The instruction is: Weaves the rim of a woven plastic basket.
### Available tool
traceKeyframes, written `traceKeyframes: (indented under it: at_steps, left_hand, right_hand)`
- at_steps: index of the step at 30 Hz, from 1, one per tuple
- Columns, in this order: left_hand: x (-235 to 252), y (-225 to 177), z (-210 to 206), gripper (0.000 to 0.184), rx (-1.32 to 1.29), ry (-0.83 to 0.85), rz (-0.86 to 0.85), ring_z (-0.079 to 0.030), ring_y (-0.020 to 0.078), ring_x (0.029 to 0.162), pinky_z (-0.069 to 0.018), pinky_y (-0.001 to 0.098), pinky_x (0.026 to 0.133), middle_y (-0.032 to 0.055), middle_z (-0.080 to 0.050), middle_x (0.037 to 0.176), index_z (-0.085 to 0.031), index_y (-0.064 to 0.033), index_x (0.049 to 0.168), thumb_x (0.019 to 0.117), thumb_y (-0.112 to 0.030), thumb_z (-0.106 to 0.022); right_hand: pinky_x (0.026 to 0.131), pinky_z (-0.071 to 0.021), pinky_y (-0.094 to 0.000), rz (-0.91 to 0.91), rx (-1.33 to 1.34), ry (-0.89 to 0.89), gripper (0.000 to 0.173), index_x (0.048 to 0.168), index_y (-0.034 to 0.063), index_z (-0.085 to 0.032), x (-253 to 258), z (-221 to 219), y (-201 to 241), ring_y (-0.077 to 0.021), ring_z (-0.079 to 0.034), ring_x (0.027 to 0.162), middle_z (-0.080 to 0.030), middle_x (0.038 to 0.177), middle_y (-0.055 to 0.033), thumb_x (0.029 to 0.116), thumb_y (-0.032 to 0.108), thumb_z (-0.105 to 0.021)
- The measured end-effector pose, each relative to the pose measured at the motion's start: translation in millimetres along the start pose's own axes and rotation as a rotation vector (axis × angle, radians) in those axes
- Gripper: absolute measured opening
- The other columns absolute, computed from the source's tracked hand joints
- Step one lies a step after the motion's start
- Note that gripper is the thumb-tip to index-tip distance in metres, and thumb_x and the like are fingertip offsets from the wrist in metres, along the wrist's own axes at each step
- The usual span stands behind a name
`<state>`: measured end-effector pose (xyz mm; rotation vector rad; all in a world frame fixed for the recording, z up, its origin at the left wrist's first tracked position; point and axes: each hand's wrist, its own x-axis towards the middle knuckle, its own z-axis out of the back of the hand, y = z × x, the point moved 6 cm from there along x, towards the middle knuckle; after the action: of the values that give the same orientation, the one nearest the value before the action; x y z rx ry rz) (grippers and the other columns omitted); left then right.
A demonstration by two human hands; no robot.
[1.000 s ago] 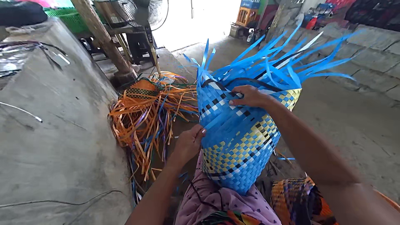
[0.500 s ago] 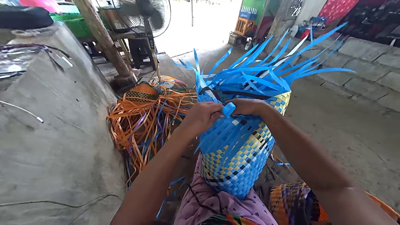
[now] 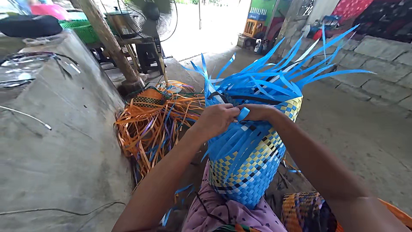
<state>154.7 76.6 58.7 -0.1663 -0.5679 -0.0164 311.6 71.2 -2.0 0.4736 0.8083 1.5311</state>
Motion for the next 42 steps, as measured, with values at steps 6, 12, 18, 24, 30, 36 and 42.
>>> traceKeyframes:
  at_steps: [6, 12, 18, 24, 30, 36, 42]
  left_hand:
    - [11.2, -4.4, 9.4, 0.009, -0.006, 0.002, 0.006, -0.068, 0.0253, 0.074, -0.0565, 0.0412, 0.067, 0.0108, -0.066, 0.083, -0.074, -0.0027, 0.1, 0.0948, -0.006, -0.068]
    - [6.2, -2.8, -8.1, 0.007, 0.019, 0.089, 0.041, -0.071, 0.0258, 0.084, -0.0585, 0.0438, 0.076, 0.011, -0.071, 0.09, -0.075, -0.0039, 0.092, 0.0927, -0.008, -0.07]
    - [-22.2, 3.3, -12.5, 0.016, -0.001, 0.027, 0.22, -0.067, 0.033, 0.108, -0.0558, 0.044, 0.093, 0.0196, -0.068, 0.111, -0.075, 0.0005, 0.105, 0.0967, -0.005, -0.062]
    - [-64.4, 21.4, -29.5, 0.034, -0.078, 0.309, 0.631, -0.069, 0.0395, 0.103, -0.0512, 0.0585, 0.091, 0.0229, -0.071, 0.104, -0.069, 0.0025, 0.114, 0.1, -0.028, -0.064]
    - [-80.7, 22.4, -48.2, 0.036, -0.156, 0.133, 0.507, -0.07, 0.0394, 0.091, -0.0527, 0.0563, 0.084, 0.0239, -0.07, 0.09, -0.069, 0.0083, 0.096, 0.1068, -0.021, -0.051]
    - [-85.1, 22.1, -52.4, 0.027, -0.225, 0.206, 0.701, -0.07, 0.0414, 0.1, -0.0517, 0.0611, 0.089, 0.0239, -0.072, 0.102, -0.069, 0.0031, 0.115, 0.1039, -0.016, -0.054]
    - [-73.1, 18.4, -54.1, 0.029, -0.257, 0.036, 0.606, -0.069, 0.0365, 0.082, -0.0512, 0.0558, 0.077, 0.0215, -0.069, 0.083, -0.071, 0.0053, 0.092, 0.102, -0.016, -0.055]
  right_hand:
    - [0.086, -0.0521, -0.0281, 0.019, 0.049, -0.017, 0.019, 0.115, -0.0007, -0.066, -2.3, -0.8, 4.4, -0.0074, -0.062, 0.09, -0.067, 0.1, -0.0075, 0.0968, 0.003, -0.067]
    - [0.089, -0.0523, -0.0337, 0.013, -0.023, 0.033, 0.024, 0.121, -0.0011, -0.063, -9.0, -1.8, 6.0, -0.014, -0.062, 0.094, -0.066, 0.105, -0.0121, 0.0975, 0.002, -0.064]
    - [0.099, -0.047, -0.0547, -0.027, -0.154, 0.036, 0.035, 0.132, -0.0017, -0.059, 3.4, 4.1, -8.5, -0.0337, -0.063, 0.11, -0.065, 0.119, -0.024, 0.1013, 0.016, -0.063]
    - [0.093, -0.048, -0.0554, -0.052, -0.187, -0.005, 0.032, 0.127, -0.0051, -0.059, 3.5, 5.6, 1.7, -0.0358, -0.062, 0.102, -0.065, 0.111, -0.0261, 0.1013, 0.014, -0.064]
    - [0.094, -0.0463, -0.06, -0.035, -0.21, -0.146, 0.037, 0.127, -0.0039, -0.059, -6.5, 13.9, 5.4, -0.0395, -0.062, 0.105, -0.064, 0.113, -0.0271, 0.0997, 0.019, -0.067]
    - [0.101, -0.0424, -0.059, -0.153, -0.224, -0.025, 0.038, 0.133, -0.0036, -0.055, -4.4, 6.3, 9.9, -0.0409, -0.058, 0.116, -0.061, 0.123, -0.0288, 0.1032, 0.019, -0.062]
    - [0.103, -0.0421, -0.0588, -0.126, -0.208, -0.022, 0.039, 0.133, -0.0031, -0.056, -3.2, 2.4, 9.1, -0.0404, -0.058, 0.118, -0.061, 0.124, -0.0285, 0.103, 0.021, -0.063]
